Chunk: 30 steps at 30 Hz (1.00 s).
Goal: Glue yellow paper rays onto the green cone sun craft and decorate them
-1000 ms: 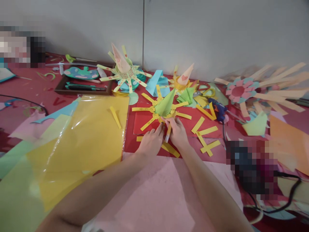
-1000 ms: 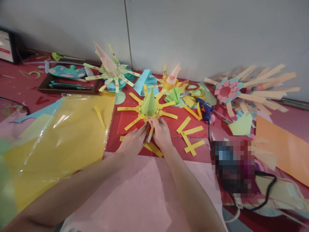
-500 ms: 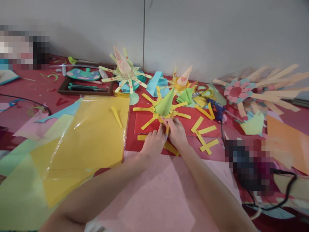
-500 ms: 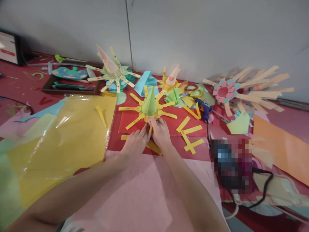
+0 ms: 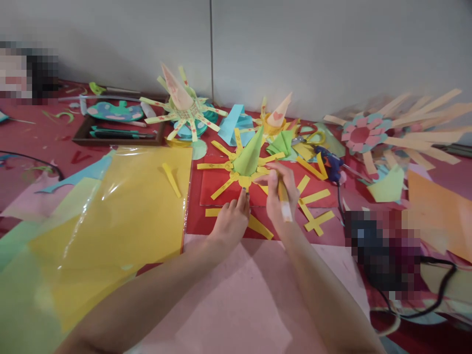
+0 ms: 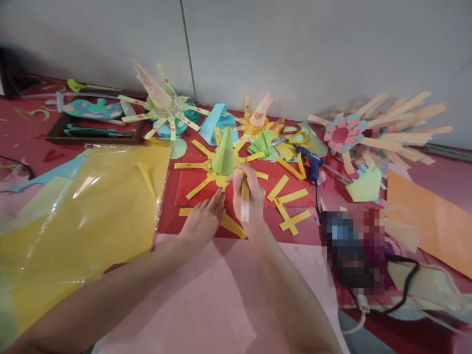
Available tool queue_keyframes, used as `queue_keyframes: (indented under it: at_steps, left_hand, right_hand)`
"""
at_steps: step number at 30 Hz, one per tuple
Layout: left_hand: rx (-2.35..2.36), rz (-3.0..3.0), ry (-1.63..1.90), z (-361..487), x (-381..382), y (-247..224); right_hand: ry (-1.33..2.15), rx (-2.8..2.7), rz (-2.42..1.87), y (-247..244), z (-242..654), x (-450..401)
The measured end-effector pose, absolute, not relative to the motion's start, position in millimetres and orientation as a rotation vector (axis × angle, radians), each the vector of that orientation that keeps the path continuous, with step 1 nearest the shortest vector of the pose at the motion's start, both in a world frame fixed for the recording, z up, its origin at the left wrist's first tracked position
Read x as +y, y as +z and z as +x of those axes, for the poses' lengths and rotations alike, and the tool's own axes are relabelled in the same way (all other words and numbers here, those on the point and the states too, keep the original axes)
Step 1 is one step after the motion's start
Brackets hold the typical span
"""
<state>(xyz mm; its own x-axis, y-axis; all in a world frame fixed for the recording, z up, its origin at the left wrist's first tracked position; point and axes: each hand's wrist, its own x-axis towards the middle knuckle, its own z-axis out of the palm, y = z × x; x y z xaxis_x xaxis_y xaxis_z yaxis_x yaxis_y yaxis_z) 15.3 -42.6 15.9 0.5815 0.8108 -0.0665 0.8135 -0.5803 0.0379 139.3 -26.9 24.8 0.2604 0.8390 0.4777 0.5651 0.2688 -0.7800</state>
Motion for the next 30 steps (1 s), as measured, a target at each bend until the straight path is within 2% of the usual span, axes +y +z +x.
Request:
queue_keyframes:
  at_steps: [4, 16, 21, 30]
  left_hand:
    - [1.364, 2.794, -0.071, 13.7, -42.2, 14.8]
    - [1.421, 2.816, 0.115, 8.5, -45.0, 12.7]
    - [1.456, 2.761, 0.217, 7.2, -41.2, 12.3]
    - [1.443, 2.808, 0.195, 6.1, -41.4, 12.3]
  right_hand:
    - [0.267, -1.41, -1.382, 4.6, 132.0, -23.4]
    - [0.695, -1.034, -1.478, 1.3, 147.9, -5.2]
    - [0.723, -1.01, -1.45, -0.7, 149.9, -3.9]
    - [0.715, -1.035, -1.473, 1.1, 147.6, -3.1]
